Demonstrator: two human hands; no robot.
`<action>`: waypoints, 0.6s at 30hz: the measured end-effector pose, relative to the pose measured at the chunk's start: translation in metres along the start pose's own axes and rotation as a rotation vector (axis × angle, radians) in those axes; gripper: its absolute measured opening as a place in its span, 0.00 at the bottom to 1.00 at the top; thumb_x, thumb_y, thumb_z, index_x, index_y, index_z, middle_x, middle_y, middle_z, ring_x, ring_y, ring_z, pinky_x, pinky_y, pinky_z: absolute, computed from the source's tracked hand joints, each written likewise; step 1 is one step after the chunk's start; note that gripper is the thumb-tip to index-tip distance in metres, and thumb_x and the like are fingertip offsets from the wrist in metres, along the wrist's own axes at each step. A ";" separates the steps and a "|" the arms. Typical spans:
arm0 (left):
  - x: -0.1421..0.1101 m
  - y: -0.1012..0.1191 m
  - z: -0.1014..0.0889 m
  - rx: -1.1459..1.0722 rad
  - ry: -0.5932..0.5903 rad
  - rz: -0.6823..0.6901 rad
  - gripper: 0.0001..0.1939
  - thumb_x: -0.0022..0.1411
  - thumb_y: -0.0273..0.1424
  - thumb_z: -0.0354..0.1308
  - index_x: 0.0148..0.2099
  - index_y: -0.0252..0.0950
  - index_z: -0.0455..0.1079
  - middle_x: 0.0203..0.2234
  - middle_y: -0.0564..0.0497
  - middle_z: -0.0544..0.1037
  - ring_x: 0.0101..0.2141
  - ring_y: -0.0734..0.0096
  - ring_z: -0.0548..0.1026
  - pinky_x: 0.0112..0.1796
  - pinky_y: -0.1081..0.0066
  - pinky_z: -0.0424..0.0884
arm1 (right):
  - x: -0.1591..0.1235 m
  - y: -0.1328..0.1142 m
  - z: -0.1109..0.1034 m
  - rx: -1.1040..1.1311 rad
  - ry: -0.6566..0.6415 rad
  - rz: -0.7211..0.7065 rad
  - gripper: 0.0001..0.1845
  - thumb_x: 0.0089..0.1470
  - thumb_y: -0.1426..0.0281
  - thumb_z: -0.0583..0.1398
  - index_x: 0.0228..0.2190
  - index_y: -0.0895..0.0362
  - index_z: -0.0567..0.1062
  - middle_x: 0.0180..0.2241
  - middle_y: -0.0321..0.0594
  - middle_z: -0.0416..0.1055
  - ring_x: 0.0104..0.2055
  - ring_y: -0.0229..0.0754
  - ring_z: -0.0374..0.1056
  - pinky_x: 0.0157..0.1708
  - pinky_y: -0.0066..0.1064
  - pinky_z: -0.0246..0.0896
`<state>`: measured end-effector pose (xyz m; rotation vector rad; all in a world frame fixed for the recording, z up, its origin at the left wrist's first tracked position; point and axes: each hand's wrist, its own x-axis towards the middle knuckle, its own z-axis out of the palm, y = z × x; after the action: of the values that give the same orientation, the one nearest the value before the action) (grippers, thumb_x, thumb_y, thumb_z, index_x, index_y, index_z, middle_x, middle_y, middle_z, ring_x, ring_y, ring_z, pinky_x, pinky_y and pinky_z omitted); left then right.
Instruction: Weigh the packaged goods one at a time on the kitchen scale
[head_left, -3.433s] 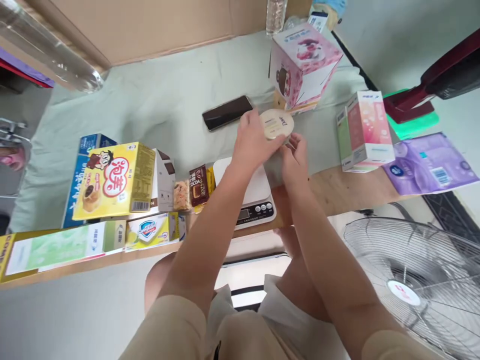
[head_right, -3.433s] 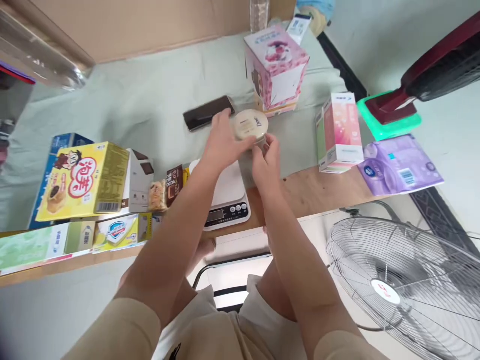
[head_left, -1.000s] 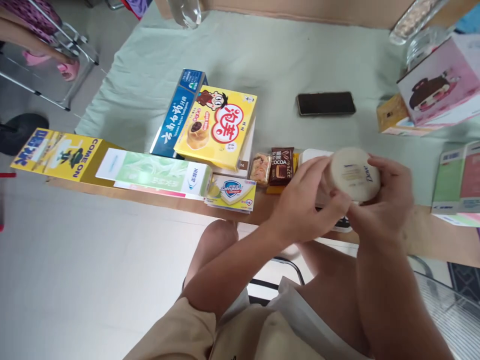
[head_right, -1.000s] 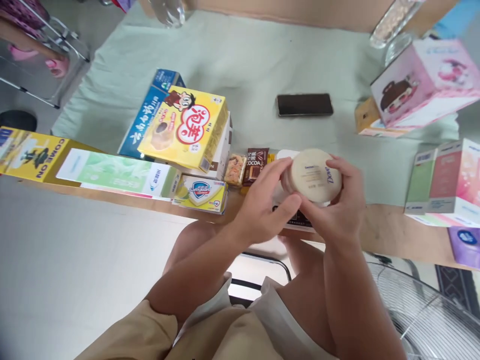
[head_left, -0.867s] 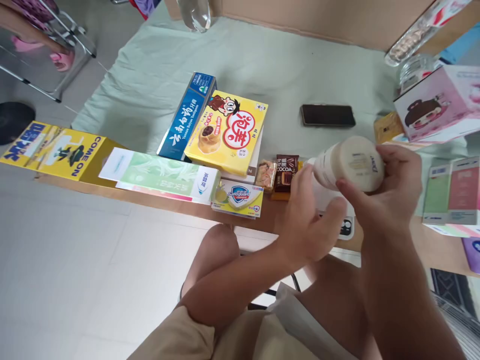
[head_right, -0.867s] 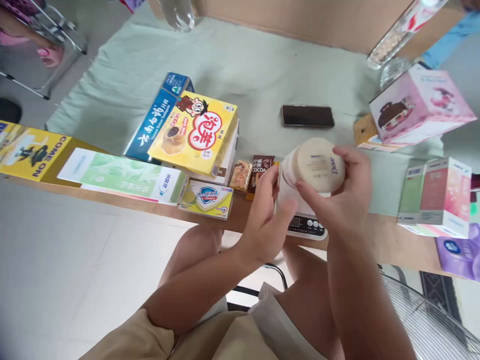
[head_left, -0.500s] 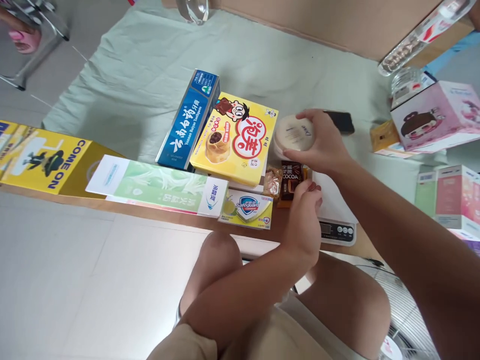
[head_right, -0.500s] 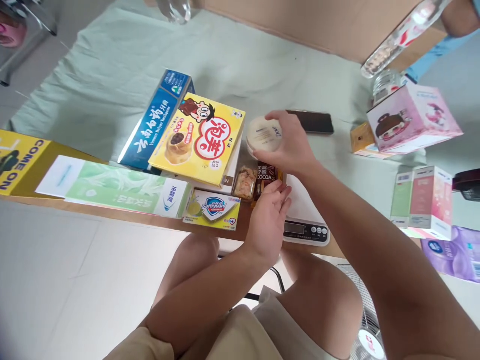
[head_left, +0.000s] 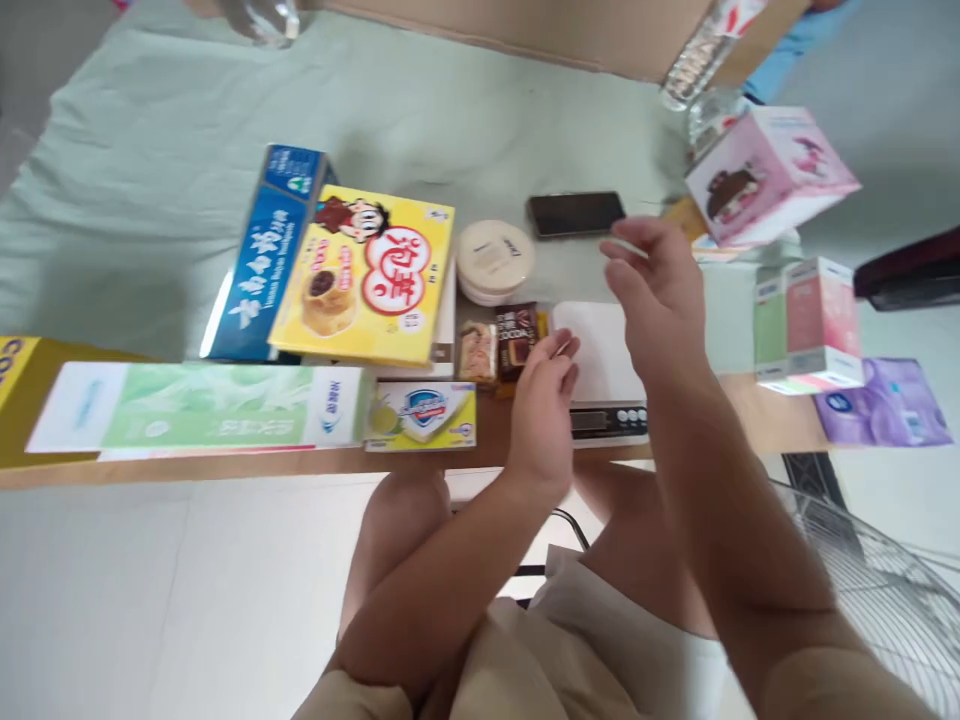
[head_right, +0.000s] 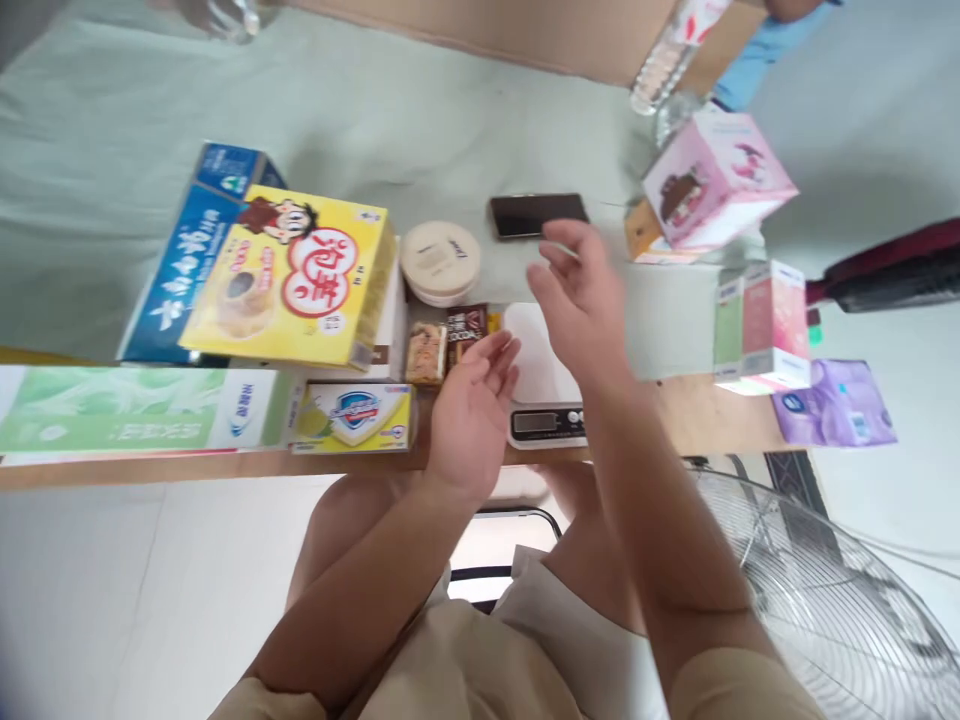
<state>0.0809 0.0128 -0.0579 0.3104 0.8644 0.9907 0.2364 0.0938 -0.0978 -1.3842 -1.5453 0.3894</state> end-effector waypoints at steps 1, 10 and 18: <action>-0.001 -0.004 0.000 0.042 -0.025 0.002 0.18 0.64 0.35 0.51 0.56 0.42 0.68 0.66 0.47 0.75 0.72 0.65 0.68 0.71 0.64 0.64 | -0.019 0.002 -0.014 0.036 0.134 0.033 0.16 0.65 0.57 0.60 0.52 0.46 0.70 0.55 0.41 0.73 0.58 0.47 0.76 0.59 0.51 0.75; 0.000 -0.075 0.038 0.379 -0.288 -0.101 0.14 0.58 0.41 0.59 0.42 0.40 0.77 0.45 0.46 0.85 0.56 0.57 0.80 0.63 0.59 0.70 | -0.111 0.043 -0.106 0.038 0.585 0.232 0.12 0.62 0.64 0.57 0.47 0.49 0.71 0.47 0.39 0.71 0.50 0.43 0.75 0.51 0.44 0.75; 0.037 -0.164 0.127 0.627 -0.360 0.008 0.08 0.69 0.36 0.58 0.43 0.40 0.77 0.47 0.49 0.84 0.54 0.63 0.80 0.61 0.62 0.72 | -0.121 0.099 -0.178 -0.440 0.790 0.245 0.14 0.67 0.61 0.57 0.53 0.47 0.67 0.57 0.50 0.63 0.67 0.55 0.63 0.60 0.61 0.69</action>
<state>0.2849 -0.0266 -0.0919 0.9950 0.8224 0.6189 0.4210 -0.0475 -0.1450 -1.7812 -0.8244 -0.3586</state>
